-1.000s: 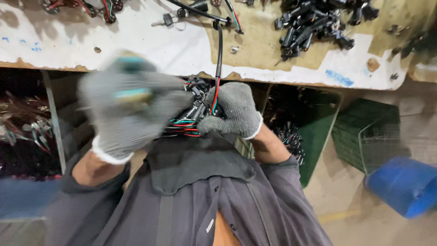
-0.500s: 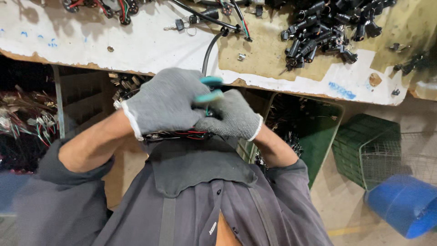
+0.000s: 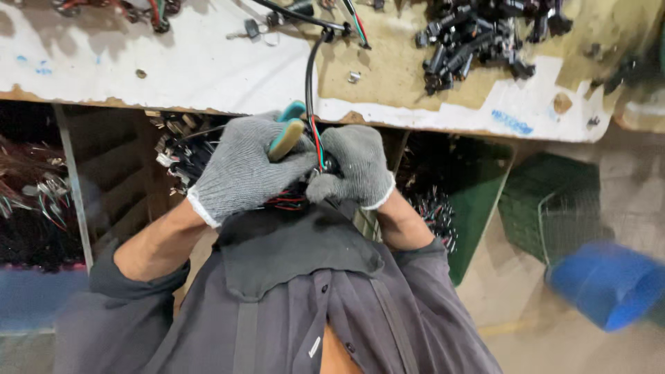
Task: The person, wearing gloves, uses pliers to strip insulation from the ends of electrical wires at a workbench. They repeatedly grip each wire, pull the insulation off, and place the stripped wires into a growing pile on the bench, working through many wires one at a time.
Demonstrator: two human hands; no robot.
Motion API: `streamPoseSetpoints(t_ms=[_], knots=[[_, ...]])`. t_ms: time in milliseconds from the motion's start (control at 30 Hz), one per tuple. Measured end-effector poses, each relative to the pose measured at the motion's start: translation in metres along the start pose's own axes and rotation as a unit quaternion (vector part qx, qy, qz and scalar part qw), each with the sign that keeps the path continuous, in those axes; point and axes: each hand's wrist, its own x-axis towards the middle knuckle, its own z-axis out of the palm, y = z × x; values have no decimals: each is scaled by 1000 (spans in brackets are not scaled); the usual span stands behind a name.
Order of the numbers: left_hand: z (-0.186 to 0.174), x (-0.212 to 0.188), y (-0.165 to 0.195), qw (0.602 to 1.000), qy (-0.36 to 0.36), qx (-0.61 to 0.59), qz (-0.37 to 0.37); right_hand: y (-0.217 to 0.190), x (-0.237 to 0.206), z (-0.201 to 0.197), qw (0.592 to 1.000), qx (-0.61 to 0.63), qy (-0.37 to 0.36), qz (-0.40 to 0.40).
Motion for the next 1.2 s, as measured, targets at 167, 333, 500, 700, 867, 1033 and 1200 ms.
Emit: streamPoseSetpoints(t_ms=[167, 333, 500, 700, 867, 1033, 1200], knots=[[-4, -2, -19, 999, -29, 25, 13, -5, 11, 1, 995, 85, -54, 1], [-22, 32, 4, 957, -124, 231, 126, -15, 22, 0, 988, 79, -113, 66], [-44, 3, 18, 978, 166, -101, 70, -28, 20, -7, 994, 35, 10, 102], [9, -41, -17, 892, 210, 103, 386, -33, 24, 11, 987, -116, -112, -19], [28, -43, 18, 903, -115, 5, 414, -32, 26, 11, 976, -90, -181, -85], [19, 33, 47, 888, 175, 293, 308, -48, 22, -5, 963, -93, -191, -167], [79, 182, 3, 919, 74, 380, 79, -52, 19, -15, 961, -75, -175, -199]])
